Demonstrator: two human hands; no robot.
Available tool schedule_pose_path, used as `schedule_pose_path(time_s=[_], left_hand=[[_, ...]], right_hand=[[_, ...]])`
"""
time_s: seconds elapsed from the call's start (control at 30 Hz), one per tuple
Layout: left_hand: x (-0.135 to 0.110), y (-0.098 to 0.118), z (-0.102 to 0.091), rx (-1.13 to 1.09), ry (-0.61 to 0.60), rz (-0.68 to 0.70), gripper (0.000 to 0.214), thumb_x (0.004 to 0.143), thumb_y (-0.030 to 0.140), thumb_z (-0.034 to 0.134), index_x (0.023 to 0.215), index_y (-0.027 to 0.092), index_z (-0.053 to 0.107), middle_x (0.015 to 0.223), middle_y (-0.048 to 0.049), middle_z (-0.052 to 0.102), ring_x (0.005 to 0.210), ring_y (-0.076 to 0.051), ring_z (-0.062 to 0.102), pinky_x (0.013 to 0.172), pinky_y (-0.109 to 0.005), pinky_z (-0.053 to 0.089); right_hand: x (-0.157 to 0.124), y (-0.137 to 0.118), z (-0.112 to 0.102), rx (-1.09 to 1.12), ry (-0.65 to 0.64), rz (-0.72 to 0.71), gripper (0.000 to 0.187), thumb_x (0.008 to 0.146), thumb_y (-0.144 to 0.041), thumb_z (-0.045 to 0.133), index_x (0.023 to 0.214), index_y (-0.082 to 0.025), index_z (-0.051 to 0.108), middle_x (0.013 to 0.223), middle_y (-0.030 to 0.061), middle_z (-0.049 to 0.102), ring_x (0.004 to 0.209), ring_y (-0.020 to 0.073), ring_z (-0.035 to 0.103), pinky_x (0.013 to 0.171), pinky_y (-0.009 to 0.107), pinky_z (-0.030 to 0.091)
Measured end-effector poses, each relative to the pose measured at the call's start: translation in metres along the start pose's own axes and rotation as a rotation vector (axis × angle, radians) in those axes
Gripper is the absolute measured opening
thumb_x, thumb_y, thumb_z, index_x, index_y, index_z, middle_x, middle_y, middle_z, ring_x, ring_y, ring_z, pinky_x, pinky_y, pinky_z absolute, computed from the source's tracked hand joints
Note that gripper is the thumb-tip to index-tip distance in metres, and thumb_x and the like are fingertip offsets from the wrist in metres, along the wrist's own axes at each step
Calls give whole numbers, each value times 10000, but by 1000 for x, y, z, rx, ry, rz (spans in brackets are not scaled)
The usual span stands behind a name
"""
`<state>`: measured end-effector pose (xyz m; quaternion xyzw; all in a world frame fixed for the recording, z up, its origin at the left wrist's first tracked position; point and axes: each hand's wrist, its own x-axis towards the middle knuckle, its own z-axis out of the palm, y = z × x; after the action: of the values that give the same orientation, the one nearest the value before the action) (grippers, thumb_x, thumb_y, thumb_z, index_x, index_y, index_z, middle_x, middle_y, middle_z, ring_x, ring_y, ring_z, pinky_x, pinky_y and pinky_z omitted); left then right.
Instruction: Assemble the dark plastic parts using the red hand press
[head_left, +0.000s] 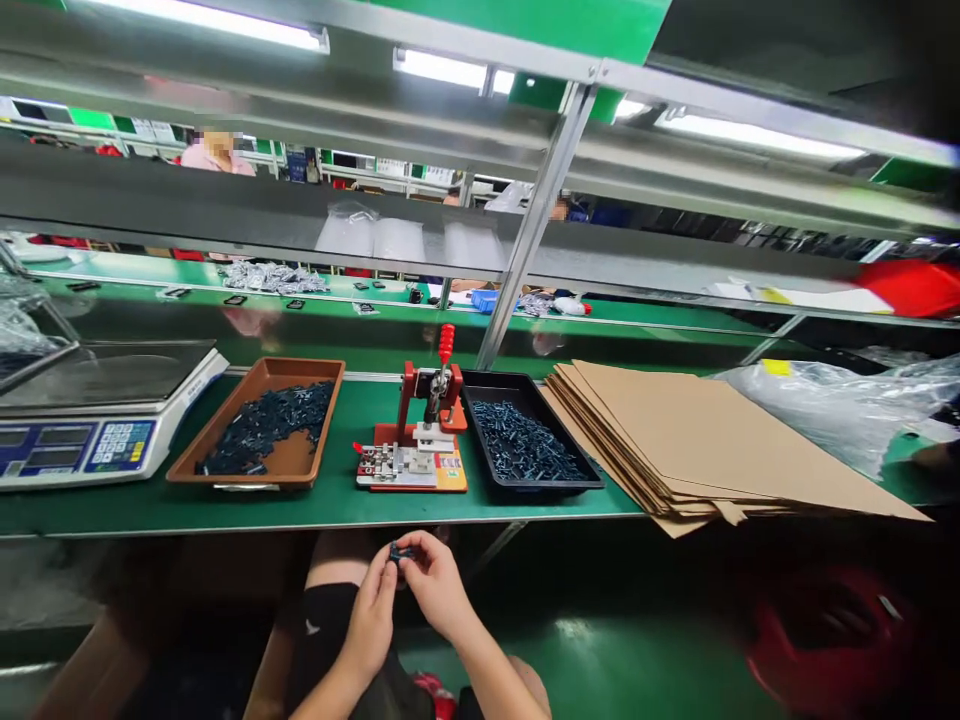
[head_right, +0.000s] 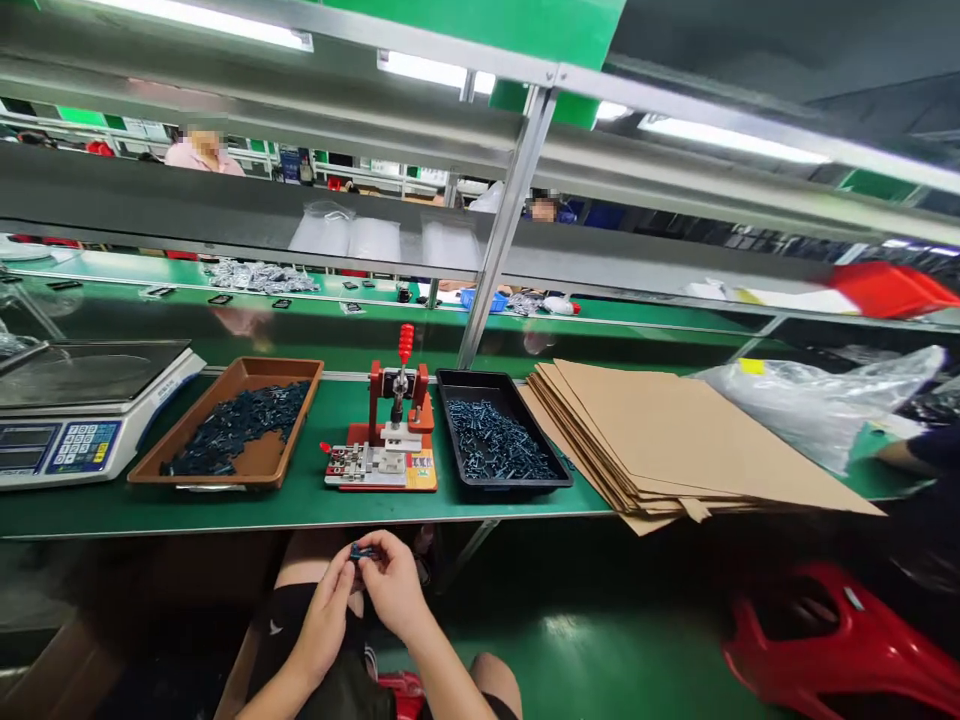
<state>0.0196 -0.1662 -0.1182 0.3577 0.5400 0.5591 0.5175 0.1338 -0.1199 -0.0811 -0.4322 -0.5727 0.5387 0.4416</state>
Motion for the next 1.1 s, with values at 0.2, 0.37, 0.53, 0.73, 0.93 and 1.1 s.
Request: schedule_pose_path(time_s=[0.2,0.37,0.53,0.73,0.93,1.1], left_hand=[[-11,11,-30,-269,77,-126,530,676,623,769,909,148,732,1006,-146,758,1059,-309,683,976,-422,524],[-37,12,-68,-487,83,-266,472,720,538,776,979,146,721,1060,-158,747,1006,-277,711,940,-420,540],[-51,-20,-70,-419,21,-276,490,656,533,830,980,178,735,1136,-141,739,1100,-314,683,937,-405,554],[-25,-48,-102,-429,270,-288,594,504,561,878,919,173,704,965,-132,769,958,-317,731,821,-380,583],[-12,-89,-260,233,561,-216,596,604,593,648,1032,178,665,958,-121,773,942,-339,736,916,-459,567],[-16,-103,-326,910,424,-306,480,643,457,540,989,156,683,1061,-189,755,1059,-410,703,990,-525,534]], right_hand=[[-23,-4,12,-337,-143,-101,198,925,-260,550,1014,-205,718,962,77,740,895,218,688,835,330,523],[-33,-11,23,-484,-260,-182,159,936,-222,520,926,-203,677,852,44,704,775,183,646,725,278,481],[-45,-2,46,-504,-331,-136,286,829,-100,552,1086,-215,603,908,18,690,794,166,638,731,254,483],[-37,-6,20,-602,-334,-114,338,769,-122,632,1087,-234,663,993,30,713,885,194,663,792,277,511],[17,-59,-98,-666,234,-340,242,919,-373,534,921,-197,699,908,92,730,854,234,676,797,343,537],[79,-78,-180,-772,402,-292,251,879,-353,522,947,-186,698,920,93,738,836,233,687,818,355,547]])
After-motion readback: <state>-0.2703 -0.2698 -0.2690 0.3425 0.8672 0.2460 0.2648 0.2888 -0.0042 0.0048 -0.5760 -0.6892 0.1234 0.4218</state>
